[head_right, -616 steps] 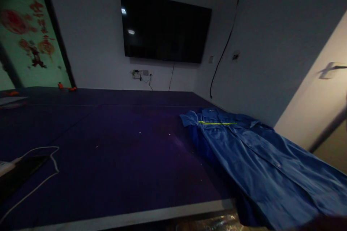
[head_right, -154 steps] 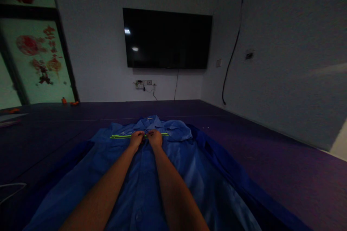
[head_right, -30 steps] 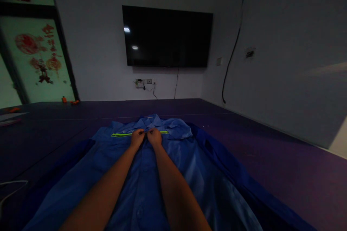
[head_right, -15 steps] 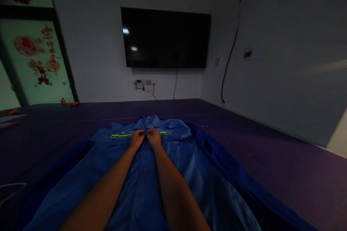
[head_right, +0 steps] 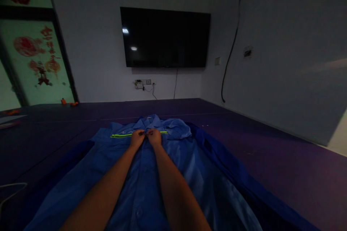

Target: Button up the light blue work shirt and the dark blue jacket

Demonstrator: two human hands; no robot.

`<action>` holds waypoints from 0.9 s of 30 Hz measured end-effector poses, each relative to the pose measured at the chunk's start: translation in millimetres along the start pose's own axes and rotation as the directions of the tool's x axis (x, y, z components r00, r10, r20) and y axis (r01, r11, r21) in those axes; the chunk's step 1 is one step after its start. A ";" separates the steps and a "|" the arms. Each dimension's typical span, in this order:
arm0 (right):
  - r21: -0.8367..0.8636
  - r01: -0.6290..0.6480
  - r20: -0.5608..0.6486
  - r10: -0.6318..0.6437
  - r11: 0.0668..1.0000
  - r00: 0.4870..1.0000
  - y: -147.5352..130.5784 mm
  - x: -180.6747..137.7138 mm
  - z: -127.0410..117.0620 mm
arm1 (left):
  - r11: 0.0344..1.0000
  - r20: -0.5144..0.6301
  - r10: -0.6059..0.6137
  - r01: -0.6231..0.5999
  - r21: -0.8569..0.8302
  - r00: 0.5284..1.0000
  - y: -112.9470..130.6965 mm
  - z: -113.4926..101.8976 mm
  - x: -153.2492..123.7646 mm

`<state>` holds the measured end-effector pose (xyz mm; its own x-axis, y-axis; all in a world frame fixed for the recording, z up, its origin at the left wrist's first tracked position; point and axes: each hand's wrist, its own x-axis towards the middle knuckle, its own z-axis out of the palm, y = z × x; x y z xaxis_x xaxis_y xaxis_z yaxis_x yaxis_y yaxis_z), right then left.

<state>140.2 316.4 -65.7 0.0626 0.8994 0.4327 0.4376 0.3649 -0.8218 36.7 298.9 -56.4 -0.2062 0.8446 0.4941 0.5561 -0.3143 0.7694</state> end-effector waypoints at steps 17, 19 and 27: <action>-0.060 -0.002 0.005 0.002 0.998 1.000 5.6 4.1 2.7 | 0.999 -0.006 0.020 -0.020 -0.029 1.000 -8.8 3.9 2.6; -0.067 -0.002 0.003 0.003 0.998 1.000 6.5 4.7 2.8 | 0.999 -0.008 0.019 -0.020 -0.035 1.000 -9.0 4.3 2.8; -0.066 0.012 -0.001 -0.012 0.998 1.000 9.0 6.2 3.4 | 0.999 0.002 0.031 -0.031 -0.042 1.000 -5.7 2.2 2.1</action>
<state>141.4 326.1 -71.7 0.0587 0.8947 0.4427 0.4962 0.3587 -0.7907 34.8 303.5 -60.7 -0.1872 0.8355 0.5166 0.5278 -0.3580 0.7703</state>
